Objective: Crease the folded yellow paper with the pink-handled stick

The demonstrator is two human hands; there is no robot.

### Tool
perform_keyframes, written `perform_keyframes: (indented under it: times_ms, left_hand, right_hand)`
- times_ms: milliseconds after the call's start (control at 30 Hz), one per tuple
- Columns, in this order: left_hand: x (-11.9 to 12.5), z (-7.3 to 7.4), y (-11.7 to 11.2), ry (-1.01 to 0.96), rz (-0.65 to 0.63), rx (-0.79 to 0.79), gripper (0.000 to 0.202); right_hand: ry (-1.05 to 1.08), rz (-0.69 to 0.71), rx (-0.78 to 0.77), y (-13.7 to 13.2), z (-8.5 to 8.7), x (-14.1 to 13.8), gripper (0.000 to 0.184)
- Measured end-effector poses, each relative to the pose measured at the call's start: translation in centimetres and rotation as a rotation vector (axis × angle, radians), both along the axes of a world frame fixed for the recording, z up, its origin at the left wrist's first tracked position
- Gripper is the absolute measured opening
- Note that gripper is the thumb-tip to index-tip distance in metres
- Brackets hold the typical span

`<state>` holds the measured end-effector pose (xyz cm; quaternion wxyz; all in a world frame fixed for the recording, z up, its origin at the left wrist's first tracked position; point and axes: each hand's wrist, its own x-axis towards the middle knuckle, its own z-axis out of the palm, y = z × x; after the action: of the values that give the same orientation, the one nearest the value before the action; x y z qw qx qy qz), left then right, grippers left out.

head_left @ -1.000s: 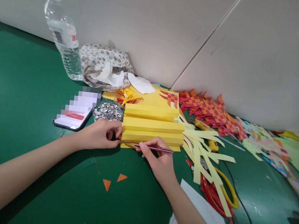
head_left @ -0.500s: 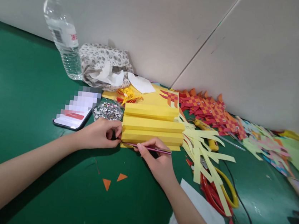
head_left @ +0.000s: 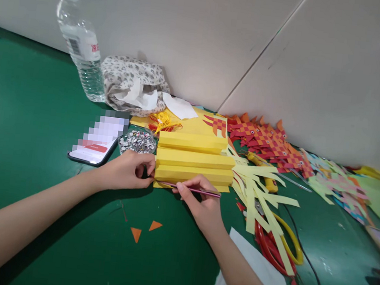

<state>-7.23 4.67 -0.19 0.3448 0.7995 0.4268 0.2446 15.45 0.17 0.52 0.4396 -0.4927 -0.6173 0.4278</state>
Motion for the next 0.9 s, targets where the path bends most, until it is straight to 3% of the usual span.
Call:
perform_keyframes:
  times_ms: [633,900]
  left_hand:
    - [-0.01,0.01,-0.09,0.009,0.002,-0.001,0.013]
    - [0.01,-0.02,0.05,0.014,-0.001,-0.014,0.014]
  right_hand:
    - [-0.043,0.054,-0.058,0.01,0.4,0.07,0.017]
    - [-0.045,0.021,-0.009,-0.07,0.38,0.02,0.016]
